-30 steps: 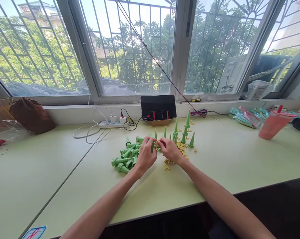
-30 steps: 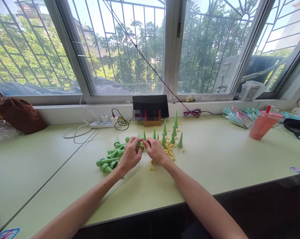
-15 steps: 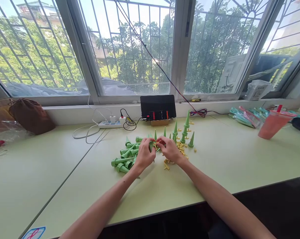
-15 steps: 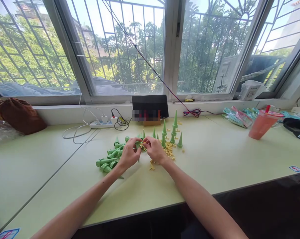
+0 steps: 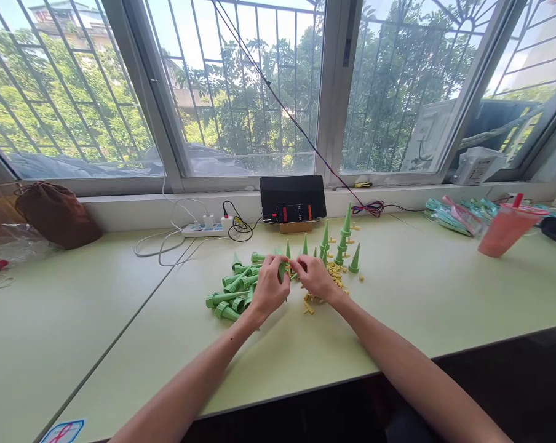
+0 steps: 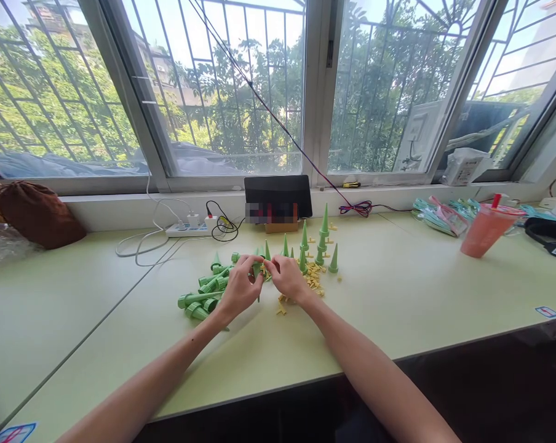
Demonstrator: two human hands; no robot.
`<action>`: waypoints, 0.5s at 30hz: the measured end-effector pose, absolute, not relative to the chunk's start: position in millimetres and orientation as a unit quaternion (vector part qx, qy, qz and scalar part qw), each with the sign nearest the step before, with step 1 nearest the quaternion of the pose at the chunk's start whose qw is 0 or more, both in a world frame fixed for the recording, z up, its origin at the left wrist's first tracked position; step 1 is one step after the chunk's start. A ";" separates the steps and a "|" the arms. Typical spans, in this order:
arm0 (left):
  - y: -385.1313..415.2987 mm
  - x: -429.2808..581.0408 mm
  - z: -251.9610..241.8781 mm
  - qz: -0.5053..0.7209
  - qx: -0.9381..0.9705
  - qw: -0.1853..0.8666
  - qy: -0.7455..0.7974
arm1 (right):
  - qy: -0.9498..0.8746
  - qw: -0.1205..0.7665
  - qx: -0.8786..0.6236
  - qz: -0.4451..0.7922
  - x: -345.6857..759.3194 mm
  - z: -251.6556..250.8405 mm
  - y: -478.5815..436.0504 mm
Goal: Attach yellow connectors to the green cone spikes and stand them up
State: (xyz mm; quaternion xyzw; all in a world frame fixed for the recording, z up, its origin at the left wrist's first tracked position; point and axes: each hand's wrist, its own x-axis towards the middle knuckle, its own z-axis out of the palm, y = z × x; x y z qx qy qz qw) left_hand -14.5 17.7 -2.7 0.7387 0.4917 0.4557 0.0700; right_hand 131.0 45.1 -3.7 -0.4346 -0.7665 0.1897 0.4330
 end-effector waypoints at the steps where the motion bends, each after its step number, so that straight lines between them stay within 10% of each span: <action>1: 17.6 -14.4 -2.7 0.454 0.740 0.070 0.492 | -0.766 0.431 -0.438 0.187 131.0 -3.8 45.4; 15: 17.8 -14.5 -3.2 0.450 0.742 0.067 0.493 | -0.765 0.436 -0.417 0.225 132.4 -1.8 43.8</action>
